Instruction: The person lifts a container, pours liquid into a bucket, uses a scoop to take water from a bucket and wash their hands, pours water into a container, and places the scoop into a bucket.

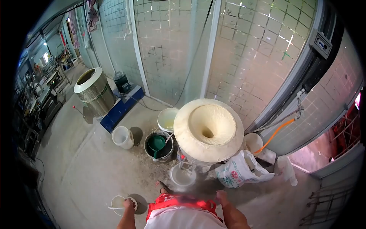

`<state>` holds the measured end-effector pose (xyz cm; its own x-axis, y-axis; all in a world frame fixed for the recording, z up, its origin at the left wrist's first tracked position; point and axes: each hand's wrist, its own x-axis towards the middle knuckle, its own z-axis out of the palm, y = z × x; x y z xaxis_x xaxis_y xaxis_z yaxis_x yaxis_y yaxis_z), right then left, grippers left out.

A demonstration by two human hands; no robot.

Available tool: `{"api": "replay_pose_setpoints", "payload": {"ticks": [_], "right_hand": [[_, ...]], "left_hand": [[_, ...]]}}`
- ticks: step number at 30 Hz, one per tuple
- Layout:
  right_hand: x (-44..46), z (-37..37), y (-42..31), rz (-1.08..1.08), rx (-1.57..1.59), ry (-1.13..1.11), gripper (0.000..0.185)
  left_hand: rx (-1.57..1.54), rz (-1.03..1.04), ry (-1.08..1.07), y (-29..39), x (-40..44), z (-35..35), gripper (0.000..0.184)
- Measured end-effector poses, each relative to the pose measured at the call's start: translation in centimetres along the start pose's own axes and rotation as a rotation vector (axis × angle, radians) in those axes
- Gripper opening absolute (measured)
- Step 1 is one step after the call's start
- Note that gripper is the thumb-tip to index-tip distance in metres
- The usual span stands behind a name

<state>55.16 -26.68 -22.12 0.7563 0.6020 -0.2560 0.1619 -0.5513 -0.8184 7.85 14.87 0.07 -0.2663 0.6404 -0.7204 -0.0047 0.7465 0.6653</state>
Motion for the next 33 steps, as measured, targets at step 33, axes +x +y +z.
{"api": "replay_pose_setpoints", "payload": {"ticks": [33], "right_hand": [[-1.7, -2.2, -3.0, -0.223, -0.126, 0.021, 0.026]], "left_hand": [[0.01, 0.011, -0.017, -0.3, -0.1, -0.1, 0.024]]}}
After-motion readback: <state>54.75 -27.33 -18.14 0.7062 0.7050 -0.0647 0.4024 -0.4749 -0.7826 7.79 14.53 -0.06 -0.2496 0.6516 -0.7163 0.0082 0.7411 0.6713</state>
